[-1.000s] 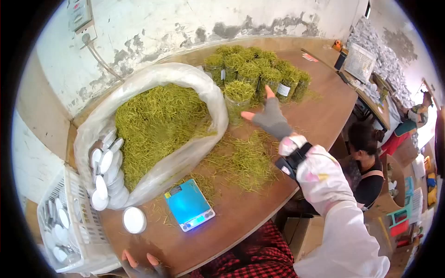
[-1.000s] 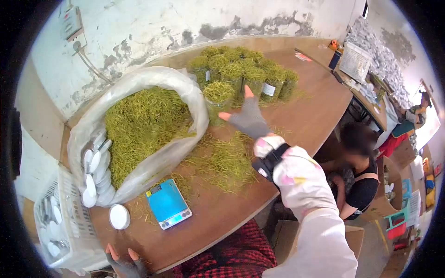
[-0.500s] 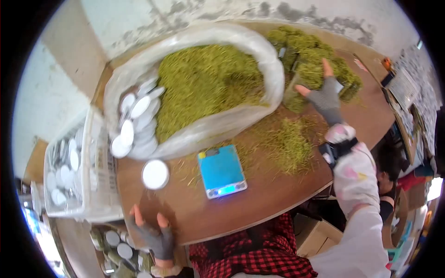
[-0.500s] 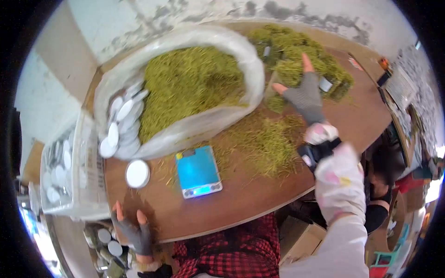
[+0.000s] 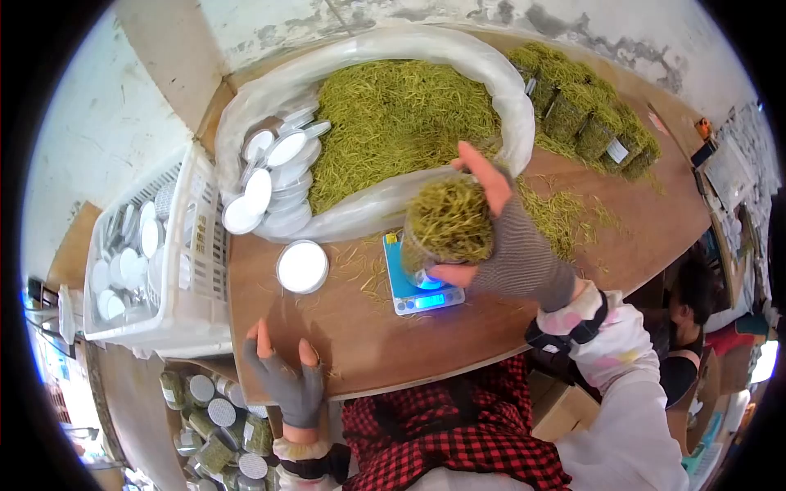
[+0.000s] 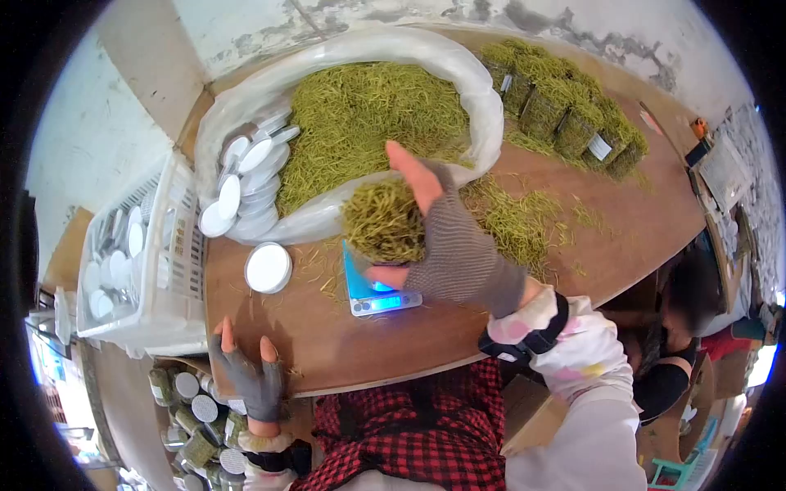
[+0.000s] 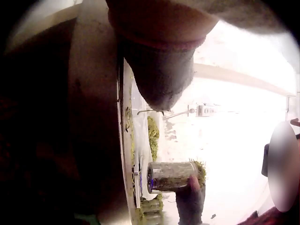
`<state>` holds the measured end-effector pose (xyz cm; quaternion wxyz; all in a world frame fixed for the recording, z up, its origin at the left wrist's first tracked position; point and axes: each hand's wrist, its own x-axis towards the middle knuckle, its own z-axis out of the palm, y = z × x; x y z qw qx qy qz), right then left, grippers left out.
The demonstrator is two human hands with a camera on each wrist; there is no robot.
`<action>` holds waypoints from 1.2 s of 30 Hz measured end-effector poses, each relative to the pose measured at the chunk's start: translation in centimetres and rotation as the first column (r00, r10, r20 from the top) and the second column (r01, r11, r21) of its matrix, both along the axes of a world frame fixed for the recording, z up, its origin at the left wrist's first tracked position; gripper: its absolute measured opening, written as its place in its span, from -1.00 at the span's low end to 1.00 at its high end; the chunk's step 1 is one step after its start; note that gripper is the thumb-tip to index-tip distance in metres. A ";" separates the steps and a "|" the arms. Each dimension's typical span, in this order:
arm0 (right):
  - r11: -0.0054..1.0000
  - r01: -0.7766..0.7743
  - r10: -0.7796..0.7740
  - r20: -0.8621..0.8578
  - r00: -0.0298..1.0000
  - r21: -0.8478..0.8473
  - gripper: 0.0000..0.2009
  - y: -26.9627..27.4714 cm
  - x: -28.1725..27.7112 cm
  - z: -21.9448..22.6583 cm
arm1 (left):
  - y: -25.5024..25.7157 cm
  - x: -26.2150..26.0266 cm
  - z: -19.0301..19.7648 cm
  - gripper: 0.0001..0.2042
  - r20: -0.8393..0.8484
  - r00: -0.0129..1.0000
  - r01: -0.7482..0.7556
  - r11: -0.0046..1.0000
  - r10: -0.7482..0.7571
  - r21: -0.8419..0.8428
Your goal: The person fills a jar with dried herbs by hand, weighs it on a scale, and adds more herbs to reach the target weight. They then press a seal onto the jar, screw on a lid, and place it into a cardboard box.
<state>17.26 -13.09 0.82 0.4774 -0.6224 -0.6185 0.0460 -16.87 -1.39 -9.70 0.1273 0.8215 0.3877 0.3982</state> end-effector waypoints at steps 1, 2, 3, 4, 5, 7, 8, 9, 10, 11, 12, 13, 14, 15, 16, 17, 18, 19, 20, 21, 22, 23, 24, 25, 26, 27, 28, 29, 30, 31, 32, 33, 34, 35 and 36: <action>0.999 -0.010 0.011 0.030 0.999 -0.033 0.22 0.4 -0.5 0.0 | -0.1 0.0 0.1 -0.38 -0.011 1.000 -0.001 1.000 0.001 0.006; 0.998 -0.018 0.022 0.060 0.998 -0.065 0.20 0.8 -0.8 0.0 | -0.1 0.0 0.0 -0.38 -0.004 1.000 -0.010 1.000 0.010 0.001; 0.997 -0.024 0.028 0.065 0.998 -0.070 0.20 1.0 -1.1 -0.2 | -0.1 0.0 -0.1 -0.38 0.001 1.000 -0.017 1.000 0.017 0.007; 0.996 -0.038 0.043 0.066 0.997 -0.083 0.22 1.2 -1.2 -0.5 | -0.1 0.0 -0.1 -0.38 0.005 1.000 -0.022 1.000 0.022 0.014; 0.994 -0.050 0.057 0.065 0.996 -0.096 0.24 1.3 -1.3 -0.7 | 0.0 0.0 -0.2 -0.38 0.007 1.000 -0.023 1.000 0.023 0.012; 0.996 -0.022 0.028 0.066 0.997 -0.091 0.26 1.1 -1.7 -0.7 | -0.1 0.0 -0.3 -0.38 0.012 0.999 -0.032 0.999 0.031 0.016; 0.997 0.010 -0.005 0.066 0.998 -0.082 0.29 0.9 -1.8 -0.8 | 0.0 -0.1 -0.3 -0.38 0.004 1.000 -0.023 1.000 0.023 0.011; 0.996 0.018 -0.013 0.057 0.998 -0.088 0.29 0.6 -1.7 -1.0 | 0.0 -0.1 -0.3 -0.39 -0.009 0.999 -0.030 0.999 0.030 0.022; 0.997 0.019 -0.012 0.088 0.996 -0.073 0.33 0.1 -1.3 -1.2 | 0.0 -0.2 -0.4 -0.39 -0.022 0.999 -0.039 0.999 0.040 0.032; 0.998 0.015 -0.008 0.119 0.993 -0.059 0.38 -0.4 -0.8 -1.4 | 0.1 -0.2 -0.5 -0.39 -0.031 0.999 -0.036 0.999 0.037 0.023; 0.999 0.011 -0.006 0.135 0.991 -0.037 0.37 -0.9 -0.2 -1.5 | 0.2 -0.2 -0.5 -0.39 -0.016 0.999 -0.027 0.999 0.028 0.030; 0.999 0.006 0.000 0.130 0.992 -0.047 0.37 -1.4 0.7 -1.8 | 0.2 -0.2 -0.6 -0.39 0.000 1.000 -0.022 0.999 0.022 0.036; 1.000 -0.016 0.016 0.045 0.999 -0.005 0.28 -1.9 1.7 -2.4 | 0.2 -0.3 -0.7 -0.39 -0.006 1.000 -0.026 0.999 0.027 0.028; 0.999 -0.032 0.033 -0.039 0.999 0.040 0.19 -2.5 2.8 -2.8 | 0.3 -0.3 -0.7 -0.39 -0.004 1.000 -0.026 0.999 0.026 0.026; 0.999 -0.033 0.034 -0.043 0.998 0.035 0.19 -3.4 3.9 -3.0 | 0.3 -0.3 -0.8 -0.39 -0.002 1.000 -0.023 0.999 0.023 0.027; 0.990 0.052 -0.065 -0.098 0.993 -0.129 0.01 -4.3 5.1 -3.1 | 0.3 -0.4 -0.9 -0.39 -0.004 1.000 -0.022 0.999 0.022 0.024; 0.948 0.127 -0.172 -0.135 0.976 -0.291 -0.16 -4.7 5.8 -3.1 | 0.4 -0.4 -1.0 -0.38 0.006 1.000 -0.024 1.000 0.023 0.018; 0.947 0.130 -0.176 -0.135 0.975 -0.292 -0.16 -4.7 6.2 -3.1 | 0.5 -0.3 -1.1 -0.38 0.017 1.000 -0.023 1.000 0.023 0.013; 0.922 0.126 -0.217 -0.221 0.951 -0.366 -0.36 -4.6 6.5 -3.1 | 0.6 -0.2 -1.1 -0.38 0.017 1.000 -0.018 1.000 0.018 0.014; 0.893 0.113 -0.263 -0.302 0.916 -0.435 -0.55 -4.5 6.8 -3.1 | 0.6 -0.2 -1.0 -0.38 0.001 1.000 -0.024 0.999 0.024 0.025; 0.894 0.118 -0.268 -0.306 0.914 -0.432 -0.55 -4.1 7.2 -3.4 | 0.6 -0.2 -0.9 -0.38 -0.016 0.999 -0.028 0.999 0.029 0.038; 0.888 0.073 -0.212 -0.263 0.941 -0.454 -0.64 -3.2 7.4 -3.8 | 0.7 -0.2 -0.9 -0.38 -0.020 1.000 -0.020 0.999 0.021 0.043; 0.879 0.029 -0.152 -0.222 0.963 -0.476 -0.73 -2.4 7.5 -4.1 | 0.8 -0.3 -0.9 -0.37 -0.029 0.999 -0.018 0.999 0.019 0.048; 0.882 0.033 -0.157 -0.228 0.961 -0.470 -0.73 -1.5 7.4 -3.9 | 0.9 -0.4 -1.0 -0.36 -0.039 0.999 -0.017 0.998 0.019 0.055; 0.872 -0.021 -0.067 -0.162 0.985 -0.489 -0.75 -0.6 7.3 -3.6 | 0.8 -0.5 -1.1 -0.36 -0.043 0.999 -0.011 0.998 0.013 0.064; 0.857 -0.074 0.028 -0.096 0.995 -0.510 -0.76 0.4 7.1 -3.4 | 0.8 -0.5 -1.2 -0.36 -0.048 0.999 -0.020 0.998 0.023 0.064; 0.860 -0.074 0.027 -0.099 0.995 -0.504 -0.76 1.3 7.0 -3.4 | 0.8 -0.6 -1.2 -0.37 -0.052 0.998 -0.031 0.998 0.035 0.063; 0.845 -0.068 0.036 -0.070 0.997 -0.531 -0.77 2.3 6.9 -3.7 | 0.8 -0.5 -1.2 -0.37 -0.055 0.998 -0.030 0.997 0.034 0.070; 0.828 -0.061 0.046 -0.041 0.998 -0.558 -0.77 3.1 6.9 -4.0 | 0.8 -0.5 -1.2 -0.38 -0.044 0.998 -0.040 0.997 0.043 0.061; 0.831 -0.061 0.046 -0.042 0.998 -0.554 -0.77 3.7 6.9 -4.3 | 0.8 -0.4 -1.2 -0.39 -0.033 0.998 -0.051 0.997 0.052 0.052; 0.842 -0.100 0.091 -0.044 0.995 -0.530 -0.77 4.3 7.0 -4.6 | 0.8 -0.4 -1.2 -0.39 -0.035 0.998 -0.051 0.997 0.053 0.055; 0.851 -0.139 0.135 -0.045 0.990 -0.507 -0.77 4.7 7.3 -5.2 | 0.8 -0.3 -1.1 -0.39 -0.029 0.998 -0.047 0.997 0.049 0.055; 0.852 -0.139 0.135 -0.045 0.990 -0.505 -0.77 5.4 8.2 -6.6 | 0.9 -0.3 -1.2 -0.40 -0.023 0.999 -0.043 0.998 0.044 0.055; 0.874 -0.152 0.192 0.040 0.981 -0.461 -0.77 6.2 9.3 -8.7 | 0.9 -0.4 -1.3 -0.40 -0.025 0.999 -0.042 0.998 0.043 0.056; 0.893 -0.170 0.243 0.128 0.962 -0.418 -0.77 6.5 10.0 -10.1 | 1.0 -0.5 -1.4 -0.39 -0.027 0.999 -0.039 0.998 0.040 0.053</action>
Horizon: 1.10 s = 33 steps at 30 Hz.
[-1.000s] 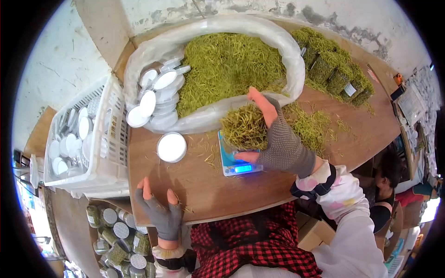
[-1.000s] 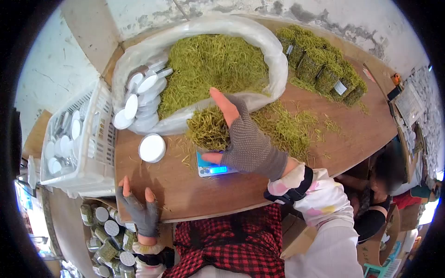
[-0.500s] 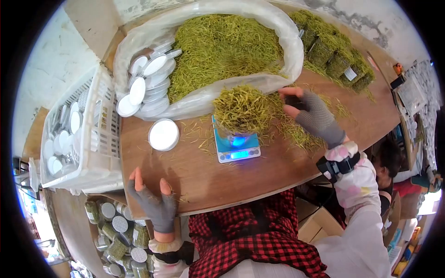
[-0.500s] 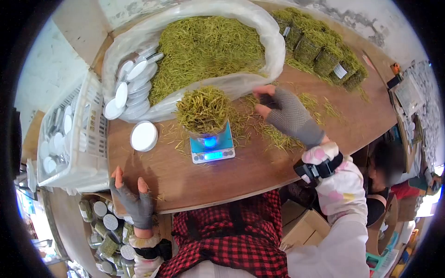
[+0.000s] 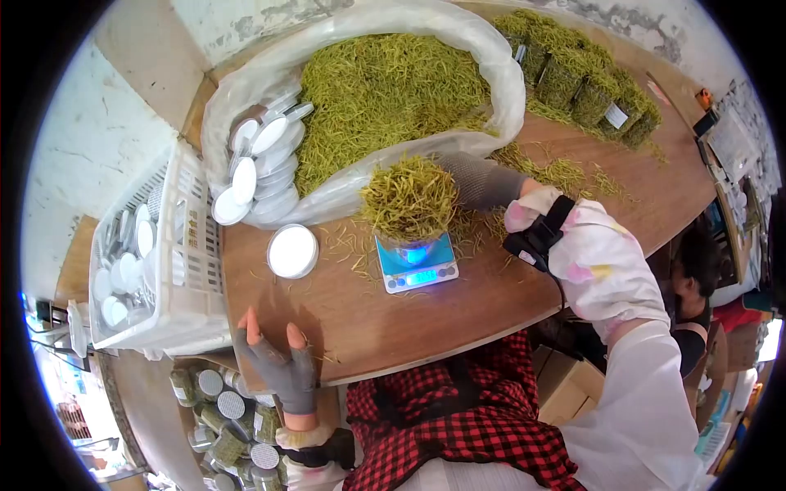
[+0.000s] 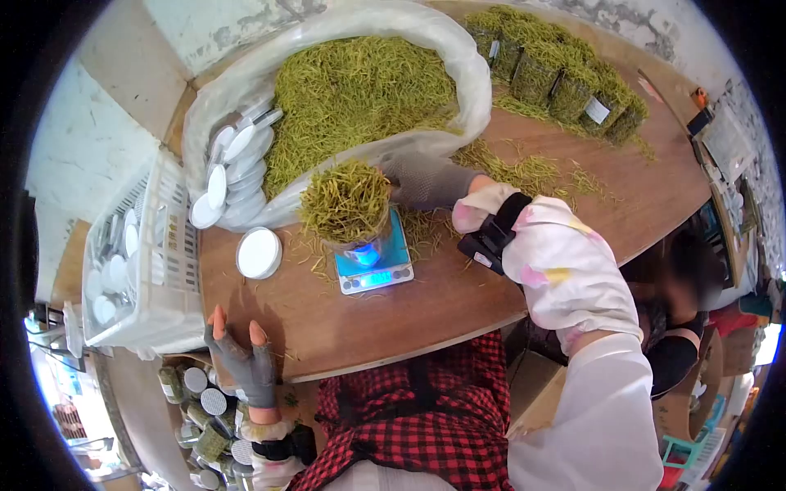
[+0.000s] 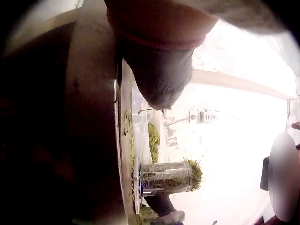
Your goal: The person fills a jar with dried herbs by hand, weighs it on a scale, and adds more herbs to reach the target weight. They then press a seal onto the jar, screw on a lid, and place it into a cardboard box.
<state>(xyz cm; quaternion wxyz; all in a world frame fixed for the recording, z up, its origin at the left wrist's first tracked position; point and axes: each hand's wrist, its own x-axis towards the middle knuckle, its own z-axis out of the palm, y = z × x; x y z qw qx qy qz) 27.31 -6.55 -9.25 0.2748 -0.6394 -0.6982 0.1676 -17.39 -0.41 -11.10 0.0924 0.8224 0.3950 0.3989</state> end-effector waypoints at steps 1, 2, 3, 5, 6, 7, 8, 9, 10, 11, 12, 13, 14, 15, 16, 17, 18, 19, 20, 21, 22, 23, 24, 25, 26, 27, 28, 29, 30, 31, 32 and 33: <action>1.000 0.001 -0.001 -0.001 1.000 0.000 -0.77 0.0 0.2 -0.5 | 0.1 -0.1 -0.1 -0.38 -0.002 1.000 0.003 1.000 -0.003 -0.004; 0.999 -0.010 0.008 0.064 0.998 0.031 -0.77 0.0 0.5 -1.0 | 0.1 -0.2 -0.1 -0.38 -0.002 1.000 0.004 1.000 -0.004 -0.004; 0.998 -0.022 0.014 0.131 0.991 0.061 -0.77 -0.2 0.5 -0.8 | 0.2 -0.1 -0.1 -0.39 0.003 1.000 0.010 1.000 -0.010 -0.005; 0.999 -0.027 0.023 0.171 0.985 0.020 -0.78 -1.3 0.9 0.1 | 0.1 -0.1 0.0 -0.39 0.012 1.000 0.019 1.000 -0.019 -0.006; 0.999 -0.032 0.035 0.210 0.977 -0.020 -0.78 -2.1 0.9 1.3 | 0.0 0.0 0.2 -0.40 -0.002 1.000 0.017 1.000 -0.017 -0.003; 0.999 -0.030 0.034 0.215 0.976 -0.021 -0.78 -3.2 1.0 2.7 | -0.1 0.0 0.2 -0.40 -0.016 1.000 0.015 1.000 -0.015 0.000; 0.971 0.054 0.029 0.341 0.939 -0.233 -0.71 -4.6 1.1 4.2 | -0.1 -0.1 0.1 -0.40 -0.011 1.000 0.016 1.000 -0.016 0.000; 0.894 0.164 0.053 0.460 0.886 -0.418 -0.63 -5.9 1.2 5.4 | -0.1 -0.2 0.0 -0.40 -0.010 1.000 0.022 1.000 -0.022 -0.002; 0.895 0.169 0.047 0.466 0.884 -0.412 -0.63 -7.3 1.3 6.0 | 0.1 0.1 0.2 -0.40 -0.009 0.999 0.031 1.000 -0.031 0.000; 0.929 0.216 -0.037 0.506 0.862 -0.300 -0.59 -8.8 1.2 6.5 | 0.0 0.6 0.9 -0.40 -0.003 0.999 0.036 0.999 -0.036 0.006; 0.949 0.256 -0.121 0.536 0.835 -0.185 -0.55 -9.9 0.8 7.0 | -0.8 1.7 2.8 -0.39 0.021 0.988 0.153 0.987 -0.152 -0.049; 0.951 0.252 -0.118 0.545 0.830 -0.177 -0.55 -10.6 -0.2 7.6 | -1.6 2.8 4.8 -0.39 0.055 0.965 0.261 0.960 -0.257 -0.099; 0.965 0.257 -0.227 0.335 0.915 -0.048 -0.47 -11.1 -1.3 8.3 | -2.1 4.0 6.3 -0.32 0.051 0.934 0.356 0.927 -0.353 -0.117; 0.956 0.282 -0.289 0.093 0.953 0.080 -0.39 -11.6 -2.5 8.9 | -2.1 5.5 6.7 -0.32 0.061 0.938 0.347 0.933 -0.342 -0.099; 0.957 0.271 -0.281 0.103 0.954 0.100 -0.39 -11.9 -3.9 9.5 | -1.9 7.0 7.0 -0.29 0.069 0.901 0.434 0.892 -0.429 -0.127; 0.951 0.275 -0.279 0.009 0.960 0.141 -0.33 -12.1 -5.5 10.0 | -1.9 8.3 7.1 -0.26 0.074 0.853 0.521 0.839 -0.516 -0.155; 0.942 0.282 -0.271 -0.085 0.959 0.184 -0.27 -12.0 -6.9 10.2 | -1.8 9.5 7.0 -0.26 0.074 0.853 0.522 0.843 -0.517 -0.130; 0.937 0.282 -0.271 -0.080 0.959 0.207 -0.27 -11.8 -8.0 10.3 | -1.6 10.7 6.7 -0.26 0.078 0.848 0.531 0.835 -0.525 -0.143; 0.911 0.288 -0.287 -0.046 0.957 0.297 -0.24 -11.4 -9.1 10.3 | -1.5 11.9 6.7 -0.26 0.082 0.842 0.540 0.827 -0.533 -0.158; 0.879 0.287 -0.305 -0.014 0.952 0.380 -0.22 -11.0 -10.0 10.4 | -1.6 12.9 6.9 -0.26 0.080 0.840 0.543 0.828 -0.537 -0.141; 0.875 0.285 -0.305 -0.011 0.952 0.393 -0.22 -10.6 -10.7 10.4 | -1.8 13.8 7.1 -0.28 0.123 0.830 0.556 0.825 -0.545 -0.102; 0.858 0.277 -0.330 0.050 0.943 0.433 -0.25 -10.2 -11.4 10.5 | -1.9 14.6 7.3 -0.31 0.165 0.818 0.567 0.821 -0.551 -0.066; 0.841 0.266 -0.355 0.108 0.929 0.471 -0.29 -9.9 -11.9 10.6 | -2.0 15.4 7.6 -0.35 0.207 0.804 0.571 0.821 -0.558 -0.004; 0.840 0.260 -0.350 0.110 0.930 0.476 -0.29 -9.4 -12.3 10.3 | -2.1 15.9 7.8 -0.35 0.208 0.806 0.567 0.824 -0.554 0.002; 0.831 0.260 -0.373 0.144 0.917 0.492 -0.34 -8.9 -12.4 9.9 | -2.2 16.3 8.0 -0.40 0.221 0.807 0.557 0.830 -0.548 0.026; 0.821 0.260 -0.395 0.177 0.901 0.508 -0.39 -8.5 -12.3 9.5 | -2.1 16.6 8.2 -0.44 0.234 0.807 0.547 0.836 -0.542 0.050; 0.822 0.252 -0.390 0.181 0.903 0.511 -0.39 -8.2 -12.2 9.2 | -1.8 16.7 8.3 -0.44 0.237 0.809 0.542 0.839 -0.538 0.054; 0.816 0.250 -0.401 0.200 0.894 0.521 -0.47 -7.9 -12.0 8.9 | -1.5 16.8 8.3 -0.49 0.192 0.809 0.548 0.831 -0.556 0.097; 0.811 0.248 -0.413 0.217 0.884 0.530 -0.53 -7.7 -11.9 8.8 | -1.2 16.9 8.4 -0.54 0.146 0.808 0.555 0.820 -0.571 0.138; 0.812 0.246 -0.411 0.218 0.885 0.530 -0.53 -7.5 -11.9 8.8 | -1.0 16.9 8.7 -0.54 0.147 0.809 0.553 0.822 -0.569 0.137; 0.831 0.279 -0.401 0.170 0.900 0.480 -0.59 -7.5 -12.1 8.9 | -0.8 16.8 9.1 -0.61 0.102 0.819 0.550 0.823 -0.565 0.141; 0.849 0.312 -0.395 0.120 0.911 0.427 -0.64 -7.5 -12.3 9.0 | -0.7 16.7 9.6 -0.67 0.057 0.826 0.550 0.823 -0.561 0.143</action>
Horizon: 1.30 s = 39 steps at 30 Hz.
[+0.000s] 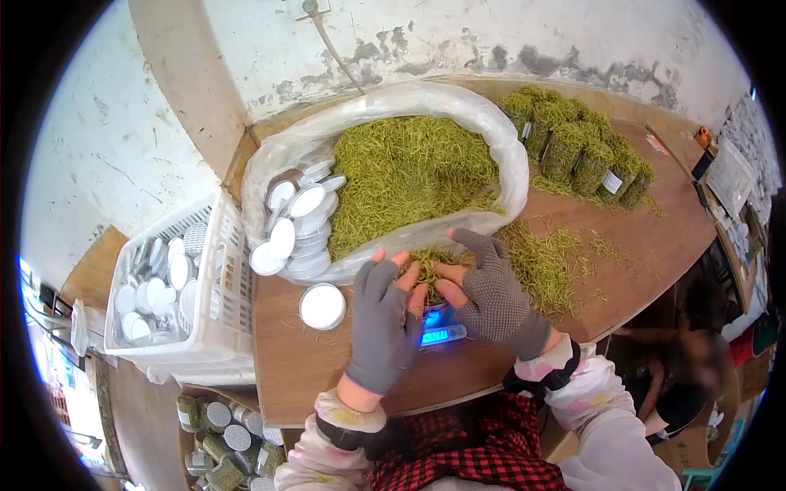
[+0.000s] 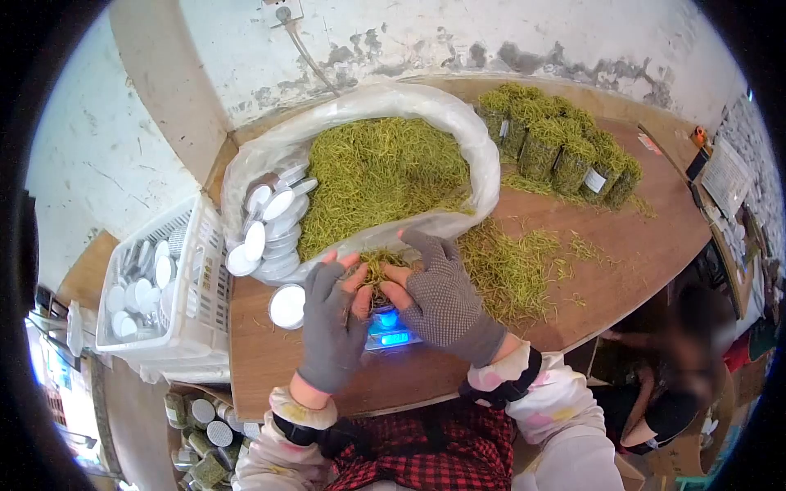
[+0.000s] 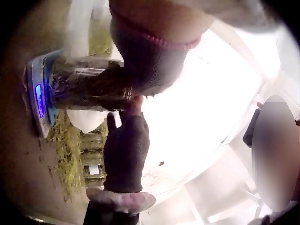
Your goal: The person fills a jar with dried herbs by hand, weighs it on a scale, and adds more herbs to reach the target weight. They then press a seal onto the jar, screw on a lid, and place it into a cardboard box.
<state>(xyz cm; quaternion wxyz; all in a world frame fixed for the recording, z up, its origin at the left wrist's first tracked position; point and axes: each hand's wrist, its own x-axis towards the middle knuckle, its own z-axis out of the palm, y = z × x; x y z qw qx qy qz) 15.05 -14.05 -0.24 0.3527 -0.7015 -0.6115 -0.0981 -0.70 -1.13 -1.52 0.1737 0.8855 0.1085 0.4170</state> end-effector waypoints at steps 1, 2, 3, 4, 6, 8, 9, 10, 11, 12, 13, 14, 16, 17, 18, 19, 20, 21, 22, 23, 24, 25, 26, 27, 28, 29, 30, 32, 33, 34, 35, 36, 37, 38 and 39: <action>1.000 0.003 -0.003 -0.003 1.000 -0.001 -0.64 0.0 -0.1 0.2 | 0.2 -0.1 0.5 -0.67 -0.003 1.000 0.003 1.000 -0.003 -0.001; 0.999 0.002 -0.003 -0.022 1.000 -0.039 -0.66 0.2 -0.1 0.6 | 0.4 -0.2 1.2 -0.71 -0.043 0.999 0.008 1.000 -0.008 -0.001; 0.997 0.000 -0.003 -0.040 0.999 -0.076 -0.68 0.2 -0.1 0.8 | 0.7 -0.2 1.6 -0.74 -0.081 0.997 0.012 1.000 -0.012 0.000; 0.997 0.000 -0.003 -0.036 0.999 -0.075 -0.68 0.2 0.1 0.8 | 1.1 -0.2 2.0 -0.74 -0.078 0.997 0.011 1.000 -0.011 0.000; 0.996 -0.010 0.002 -0.085 0.996 -0.092 -0.64 0.4 0.6 0.3 | 1.8 -0.1 2.7 -0.80 -0.131 0.990 0.041 0.998 -0.047 -0.047; 0.999 -0.003 0.011 -0.155 0.988 0.052 -0.60 0.4 0.5 -0.4 | 2.3 -0.1 2.9 -0.80 -0.163 0.985 0.046 0.998 -0.052 -0.035; 0.982 0.012 0.033 -0.232 0.972 0.189 -0.54 0.3 0.4 -0.8 | 2.4 0.0 2.8 -0.81 -0.203 0.978 0.049 0.998 -0.054 -0.029; 0.983 -0.001 0.042 -0.222 0.974 0.183 -0.54 0.1 0.4 -1.2 | 2.3 0.0 2.7 -0.81 -0.193 0.980 0.039 0.999 -0.045 -0.035; 0.990 0.057 -0.002 -0.380 0.925 0.133 -0.50 -0.1 0.4 -1.7 | 2.3 -0.1 2.7 -0.81 -0.198 0.979 0.038 0.997 -0.050 -0.068; 0.991 0.108 -0.054 -0.529 0.847 0.073 -0.46 -0.2 0.5 -2.0 | 2.2 -0.2 2.6 -0.81 -0.208 0.976 0.037 0.994 -0.057 -0.099; 0.992 0.103 -0.051 -0.529 0.847 0.070 -0.46 -0.2 0.7 -2.3 | 2.2 -0.3 2.6 -0.81 -0.207 0.977 0.032 0.994 -0.053 -0.102; 1.000 0.022 -0.021 -0.660 0.751 -0.006 -0.45 -0.3 0.9 -2.6 | 2.1 -0.2 2.6 -0.80 -0.206 0.977 0.026 0.994 -0.047 -0.101; 0.995 -0.072 -0.007 -0.775 0.632 -0.067 -0.44 -0.2 1.0 -2.7 | 2.2 -0.2 2.6 -0.79 -0.205 0.978 0.018 0.995 -0.038 -0.099; 0.998 -0.064 0.059 -0.651 0.757 0.016 -0.44 -0.1 0.8 -2.7 | 2.2 -0.2 2.5 -0.79 -0.212 0.977 0.015 0.995 -0.035 -0.095; 0.992 -0.071 0.113 -0.502 0.858 0.102 -0.44 0.0 0.6 -2.7 | 2.2 -0.2 2.5 -0.79 -0.219 0.975 0.011 0.996 -0.031 -0.090; 0.992 -0.075 0.116 -0.501 0.857 0.102 -0.44 0.2 0.5 -2.5 | 2.2 -0.2 2.4 -0.79 -0.219 0.975 0.008 0.996 -0.027 -0.090; 0.993 -0.061 0.091 -0.342 0.935 0.096 -0.47 0.5 0.3 -2.1 | 2.2 -0.1 2.3 -0.80 -0.214 0.976 0.007 0.994 -0.031 -0.111; 0.995 -0.047 0.062 -0.172 0.983 0.093 -0.50 0.7 0.2 -1.7 | 2.2 -0.1 2.3 -0.80 -0.210 0.977 0.008 0.991 -0.036 -0.132; 0.995 -0.050 0.065 -0.171 0.983 0.092 -0.50 0.8 -0.1 -1.3 | 2.2 0.0 2.3 -0.80 -0.209 0.977 0.005 0.991 -0.033 -0.134; 0.998 -0.041 0.046 -0.083 0.996 0.057 -0.53 1.0 -0.4 -0.9 | 2.2 -0.1 2.4 -0.80 -0.215 0.976 -0.001 0.991 -0.028 -0.135; 0.999 -0.031 0.031 0.008 0.999 0.022 -0.56 1.2 -0.6 -0.5 | 2.2 -0.1 2.4 -0.80 -0.220 0.975 -0.009 0.991 -0.021 -0.136; 0.999 -0.039 0.038 0.009 0.999 0.019 -0.56 1.3 -0.6 -0.1 | 2.3 -0.1 2.1 -0.80 -0.218 0.976 -0.016 0.990 -0.015 -0.139; 1.000 -0.007 0.007 0.059 0.998 -0.004 -0.59 1.4 -0.6 0.3 | 2.4 0.1 1.6 -0.76 -0.186 0.982 -0.019 0.987 -0.011 -0.159; 0.999 0.025 -0.022 0.110 0.994 -0.025 -0.61 1.5 -0.6 0.5 | 2.4 0.0 1.4 -0.72 -0.154 0.988 -0.020 0.984 -0.007 -0.178; 1.000 0.018 -0.015 0.111 0.994 -0.026 -0.61 1.5 -0.6 0.5 | 2.4 -0.3 1.3 -0.72 -0.153 0.988 -0.028 0.983 0.000 -0.179; 1.000 0.019 -0.019 0.102 0.995 -0.006 -0.63 1.7 -0.5 0.5 | 2.3 -0.6 1.3 -0.66 -0.027 0.999 -0.029 0.982 0.024 -0.184; 1.000 0.022 -0.023 0.088 0.996 0.015 -0.66 1.7 -0.5 0.4 | 2.4 -1.0 1.3 -0.60 0.095 0.994 -0.030 0.982 0.048 -0.187; 1.000 0.008 -0.009 0.039 0.999 0.031 -0.68 1.8 -0.3 0.2 | 3.0 -3.2 1.8 -0.52 0.082 0.992 -0.070 0.950 0.100 -0.304; 0.999 -0.004 0.004 0.001 1.000 0.045 -0.70 1.8 -0.3 0.1 | 3.4 -4.7 1.9 -0.44 0.075 0.986 -0.107 0.903 0.151 -0.417; 0.999 -0.020 0.021 -0.016 1.000 0.046 -0.70 1.8 -0.4 0.1 | 4.2 -6.0 1.2 -0.44 0.058 0.984 -0.129 0.901 0.168 -0.415; 0.999 -0.010 0.011 -0.033 0.999 0.041 -0.71 1.8 -0.5 0.3 | 5.4 -7.4 -0.4 -0.38 -0.043 0.962 -0.268 0.908 0.269 -0.321; 0.999 0.005 -0.003 -0.047 0.999 0.037 -0.72 1.8 -0.5 0.2 | 6.7 -8.7 -2.1 -0.31 -0.131 0.920 -0.390 0.897 0.369 -0.210; 1.000 0.011 -0.010 -0.053 0.999 0.029 -0.72 2.0 -0.5 0.1 | 7.7 -10.1 -4.0 -0.16 -0.303 0.852 -0.484 0.863 0.427 -0.145; 0.999 0.004 -0.002 -0.058 0.998 0.033 -0.72 2.1 -0.6 -0.2 | 8.3 -10.7 -4.9 -0.16 -0.305 0.848 -0.491 0.860 0.434 -0.140; 0.999 0.009 -0.005 -0.076 0.997 0.045 -0.72 2.2 -0.6 -0.5 | 8.4 -11.0 -5.2 -0.14 -0.409 0.778 -0.551 0.831 0.476 -0.081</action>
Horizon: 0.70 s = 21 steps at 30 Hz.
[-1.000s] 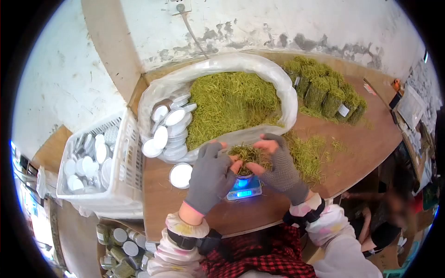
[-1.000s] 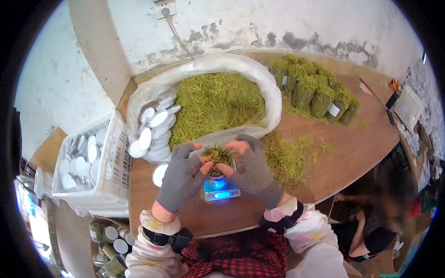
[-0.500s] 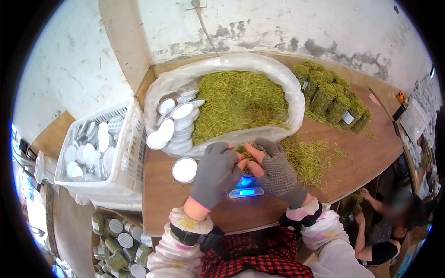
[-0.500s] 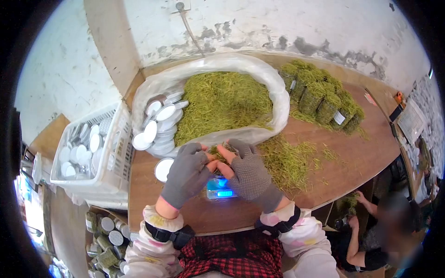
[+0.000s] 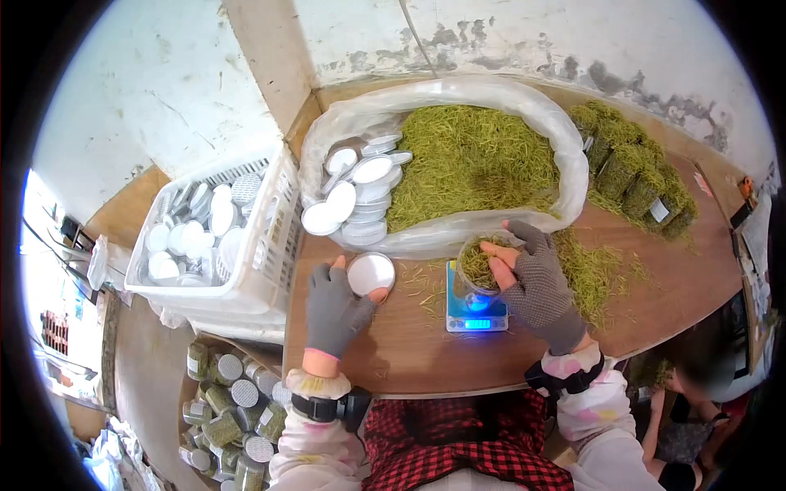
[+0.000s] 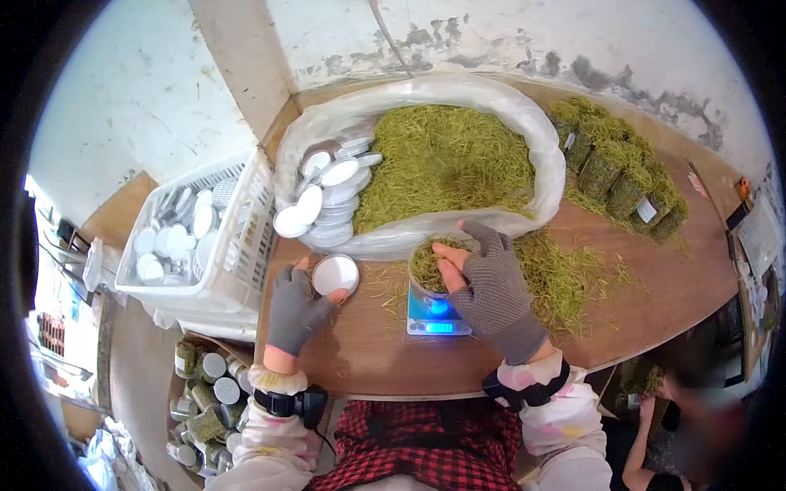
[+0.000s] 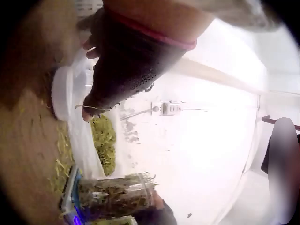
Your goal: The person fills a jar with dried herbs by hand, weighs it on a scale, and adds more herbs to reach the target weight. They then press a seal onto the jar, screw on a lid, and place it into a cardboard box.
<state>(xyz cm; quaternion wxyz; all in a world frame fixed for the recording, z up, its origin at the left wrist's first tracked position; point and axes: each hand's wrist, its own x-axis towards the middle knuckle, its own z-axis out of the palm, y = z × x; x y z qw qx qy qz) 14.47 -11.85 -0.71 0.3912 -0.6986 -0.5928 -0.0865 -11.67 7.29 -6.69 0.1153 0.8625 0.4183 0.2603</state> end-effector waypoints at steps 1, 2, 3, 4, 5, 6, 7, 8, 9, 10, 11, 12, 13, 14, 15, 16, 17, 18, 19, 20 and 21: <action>1.000 0.005 -0.005 -0.016 1.000 0.009 -0.72 0.0 0.0 -0.2 | 0.0 -0.1 -0.3 -0.11 -0.121 0.991 -0.054 0.999 0.053 -0.007; 1.000 0.003 -0.003 -0.014 1.000 0.005 -0.72 -0.1 -0.1 -0.1 | 0.0 -0.1 -0.6 -0.11 -0.119 0.991 -0.057 0.998 0.055 -0.012; 1.000 0.005 -0.005 -0.010 1.000 0.000 -0.72 -0.2 -0.2 0.1 | -0.1 0.5 0.0 -0.12 -0.150 0.987 -0.068 0.994 0.054 -0.091; 1.000 0.011 -0.011 -0.005 1.000 -0.004 -0.72 -0.3 -0.2 0.3 | -0.1 0.9 0.4 -0.12 -0.179 0.983 -0.078 0.983 0.048 -0.167; 1.000 0.017 -0.017 -0.003 1.000 -0.004 -0.72 -0.3 -0.2 0.3 | 0.0 1.1 0.3 -0.12 -0.177 0.983 -0.072 0.983 0.041 -0.168; 1.000 0.008 -0.008 -0.006 1.000 0.004 -0.72 -0.3 -0.1 0.1 | 0.2 1.3 0.0 -0.17 -0.127 0.992 -0.039 0.987 0.018 -0.158; 1.000 0.000 0.000 -0.010 1.000 0.012 -0.72 -0.3 0.0 -0.1 | 0.5 1.5 -0.3 -0.22 -0.078 0.997 -0.005 0.989 -0.007 -0.146; 1.000 0.010 -0.009 -0.013 1.000 0.013 -0.72 -0.3 0.0 -0.2 | 1.0 1.5 -0.8 -0.22 -0.081 0.997 0.004 0.989 -0.016 -0.145; 1.000 0.014 -0.014 -0.020 1.000 0.019 -0.72 -0.3 0.0 -0.4 | 1.4 1.4 -1.0 -0.23 -0.035 0.998 0.045 0.987 -0.050 -0.152; 1.000 0.016 -0.016 -0.027 1.000 0.024 -0.72 -0.2 -0.1 -0.5 | 1.6 1.4 -1.4 -0.25 0.011 0.997 0.082 0.984 -0.081 -0.158; 1.000 0.020 -0.019 -0.031 0.999 0.024 -0.72 -0.2 0.0 -0.5 | 1.7 1.3 -1.7 -0.25 0.006 0.996 0.085 0.984 -0.085 -0.158; 0.999 0.014 -0.013 -0.033 0.999 0.037 -0.72 -0.2 0.0 -0.6 | 1.5 1.3 -1.6 -0.24 0.067 0.994 0.087 0.992 -0.081 -0.093; 0.999 0.008 -0.006 -0.034 0.999 0.048 -0.72 -0.2 0.0 -0.7 | 1.3 1.3 -1.6 -0.24 0.128 0.989 0.084 0.996 -0.080 -0.029; 0.999 0.007 -0.006 -0.037 0.999 0.044 -0.72 -0.2 -0.1 -0.7 | 1.4 1.3 -1.8 -0.24 0.126 0.989 0.084 0.996 -0.079 -0.032; 0.999 0.012 -0.011 -0.036 0.999 0.042 -0.72 -0.2 -0.1 -0.6 | 1.7 1.4 -2.2 -0.21 0.153 0.982 0.109 0.994 -0.108 0.003; 0.999 0.017 -0.016 -0.034 0.999 0.040 -0.73 -0.2 -0.1 -0.6 | 2.0 1.5 -2.7 -0.19 0.180 0.974 0.132 0.990 -0.137 0.040; 0.999 0.016 -0.015 -0.031 0.999 0.038 -0.73 -0.2 -0.1 -0.6 | 2.4 1.4 -3.8 -0.19 0.183 0.974 0.130 0.991 -0.135 0.039; 0.999 -0.005 0.007 -0.037 0.999 0.044 -0.73 -0.2 0.1 -0.6 | 2.6 1.5 -4.2 -0.19 0.257 0.953 0.156 0.987 -0.159 0.030; 0.998 -0.023 0.025 -0.045 0.999 0.051 -0.73 -0.2 0.2 -0.6 | 2.9 1.7 -4.6 -0.19 0.328 0.927 0.186 0.982 -0.183 0.024; 0.999 -0.017 0.019 -0.046 0.999 0.050 -0.73 -0.2 0.1 -0.5 | 3.0 1.5 -5.0 -0.19 0.328 0.926 0.191 0.981 -0.188 0.024; 0.999 -0.007 0.010 -0.057 0.998 0.047 -0.73 -0.2 0.0 -0.4 | 2.4 1.5 -3.8 -0.20 0.343 0.921 0.195 0.981 -0.187 0.012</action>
